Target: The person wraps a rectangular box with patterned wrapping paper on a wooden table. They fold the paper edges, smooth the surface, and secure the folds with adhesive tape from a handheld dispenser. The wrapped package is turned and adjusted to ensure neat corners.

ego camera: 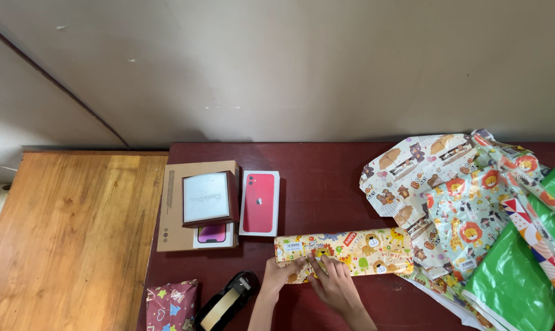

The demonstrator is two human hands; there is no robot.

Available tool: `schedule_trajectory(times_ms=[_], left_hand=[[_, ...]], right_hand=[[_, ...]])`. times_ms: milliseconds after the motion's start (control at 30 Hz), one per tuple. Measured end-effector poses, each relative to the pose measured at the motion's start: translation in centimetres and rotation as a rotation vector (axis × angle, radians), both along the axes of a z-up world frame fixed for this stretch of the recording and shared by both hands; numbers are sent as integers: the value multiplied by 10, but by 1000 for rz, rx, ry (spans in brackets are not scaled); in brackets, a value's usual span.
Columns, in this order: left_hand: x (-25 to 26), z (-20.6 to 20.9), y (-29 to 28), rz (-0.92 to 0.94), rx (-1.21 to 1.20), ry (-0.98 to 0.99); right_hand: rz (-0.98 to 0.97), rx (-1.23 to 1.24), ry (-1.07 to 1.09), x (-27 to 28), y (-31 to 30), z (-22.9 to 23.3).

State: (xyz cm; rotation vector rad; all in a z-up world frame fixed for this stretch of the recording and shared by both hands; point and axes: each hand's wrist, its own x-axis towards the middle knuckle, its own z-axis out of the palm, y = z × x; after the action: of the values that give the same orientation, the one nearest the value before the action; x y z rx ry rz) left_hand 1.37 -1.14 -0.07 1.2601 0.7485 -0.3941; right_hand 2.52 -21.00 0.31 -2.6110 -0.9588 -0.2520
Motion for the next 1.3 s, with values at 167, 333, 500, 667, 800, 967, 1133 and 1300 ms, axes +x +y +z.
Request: schedule_trajectory(times_ms=[167,333,500,667,800,967,1133,1300], left_hand=[[2,-1,-2,23,16,-7],[4,-5,-4,40,28,-28],[3,3,-5,48,43,-29],[5,22,-7,61,134,-45],[4,33,-14,110,271,-37],[-22,31,-56,157,1120,-359],[-20,21,-104,-420,1271,-611],[-3,17,-125,-699,1270,-679]], right_hand=[[-36,3,39,-3,-1,-15],[-52,34,56,-5,-2,-23],[-81,-149,181,-6,-6,-21],[-364,-155,-79,16,-56,-12],[-463,-47,80,31,-97,-1],[-481,-22,90,29,-98,3],[-456,14,153,29,-98,9],[-460,88,280,31,-103,11]])
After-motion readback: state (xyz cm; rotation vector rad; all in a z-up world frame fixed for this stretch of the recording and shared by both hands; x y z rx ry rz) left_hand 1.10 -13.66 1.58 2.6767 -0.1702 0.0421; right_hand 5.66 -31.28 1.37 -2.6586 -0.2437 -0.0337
